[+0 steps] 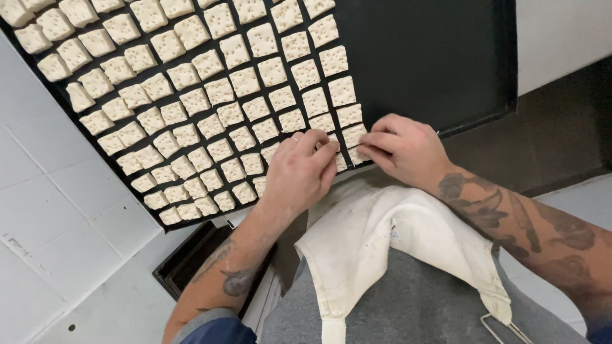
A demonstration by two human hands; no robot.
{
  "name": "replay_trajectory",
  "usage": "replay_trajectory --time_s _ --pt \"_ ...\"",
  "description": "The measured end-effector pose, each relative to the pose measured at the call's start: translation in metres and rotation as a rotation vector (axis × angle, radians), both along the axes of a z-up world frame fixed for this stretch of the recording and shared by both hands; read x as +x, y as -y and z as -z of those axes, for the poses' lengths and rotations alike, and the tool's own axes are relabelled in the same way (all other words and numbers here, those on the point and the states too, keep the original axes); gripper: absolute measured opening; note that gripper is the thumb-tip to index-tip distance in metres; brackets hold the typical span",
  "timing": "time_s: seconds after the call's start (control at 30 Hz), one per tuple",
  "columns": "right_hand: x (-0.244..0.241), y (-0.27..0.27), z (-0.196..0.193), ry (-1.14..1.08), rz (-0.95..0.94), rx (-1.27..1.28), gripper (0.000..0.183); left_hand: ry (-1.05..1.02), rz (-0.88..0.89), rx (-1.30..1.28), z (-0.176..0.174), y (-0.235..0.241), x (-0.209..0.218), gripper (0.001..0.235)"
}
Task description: The person sits and arranges small, square pieces of dough onto a black baking tray. They pick up the dough pieces from a larger sheet on the table and place them in neat rows on the tray.
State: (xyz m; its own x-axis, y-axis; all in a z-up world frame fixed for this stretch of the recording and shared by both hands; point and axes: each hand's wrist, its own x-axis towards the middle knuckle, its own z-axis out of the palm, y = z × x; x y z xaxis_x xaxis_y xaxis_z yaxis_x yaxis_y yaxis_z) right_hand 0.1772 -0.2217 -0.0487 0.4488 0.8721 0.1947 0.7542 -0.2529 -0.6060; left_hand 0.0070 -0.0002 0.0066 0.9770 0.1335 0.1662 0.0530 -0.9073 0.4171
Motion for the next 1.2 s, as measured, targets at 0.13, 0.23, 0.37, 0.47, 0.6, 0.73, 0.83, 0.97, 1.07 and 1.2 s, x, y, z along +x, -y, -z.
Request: replay_trajectory --time_s 0.13,0.23,0.37,0.47,0.6,0.73,0.83,0.97,1.07,1.2 --pt "-0.015 0.011 0.012 -0.015 0.001 -0.047 0.013 0.029 -0.066 -0.236 -0.017 0.002 0.004 0.024" --pt "-0.005 0.016 0.007 -0.234 0.098 0.019 0.030 0.010 -0.081 -0.669 -0.038 -0.010 0.014 0.047" --pt "0.045 0.023 -0.013 -0.626 0.278 -0.037 0.047 -0.024 -0.150 -0.806 -0.047 -0.041 0.044 0.058" --pt "0.102 0.002 -0.011 -0.656 0.290 0.021 0.054 0.062 -0.192 -0.742 -0.040 -0.074 0.094 0.059" --pt "0.199 -0.068 -0.019 -0.302 0.132 0.089 0.073 0.177 -0.147 -0.447 -0.032 -0.124 0.190 0.061" --pt "0.278 -0.166 -0.033 -0.123 0.024 0.143 0.057 0.112 -0.181 -0.174 -0.044 -0.165 0.286 0.054" --pt "0.319 -0.218 -0.010 0.081 -0.111 0.285 0.032 0.181 -0.129 0.059 -0.024 -0.193 0.323 0.033" --pt "0.334 -0.240 0.008 0.140 -0.146 0.352 0.014 0.239 -0.083 0.262 -0.009 -0.200 0.330 0.001" --pt "0.332 -0.246 0.007 0.227 -0.134 0.385 0.009 0.224 -0.137 0.309 -0.008 -0.195 0.329 0.003" --pt "0.322 -0.243 -0.009 0.381 -0.125 0.308 0.010 0.118 -0.203 0.448 -0.002 -0.177 0.329 0.020"
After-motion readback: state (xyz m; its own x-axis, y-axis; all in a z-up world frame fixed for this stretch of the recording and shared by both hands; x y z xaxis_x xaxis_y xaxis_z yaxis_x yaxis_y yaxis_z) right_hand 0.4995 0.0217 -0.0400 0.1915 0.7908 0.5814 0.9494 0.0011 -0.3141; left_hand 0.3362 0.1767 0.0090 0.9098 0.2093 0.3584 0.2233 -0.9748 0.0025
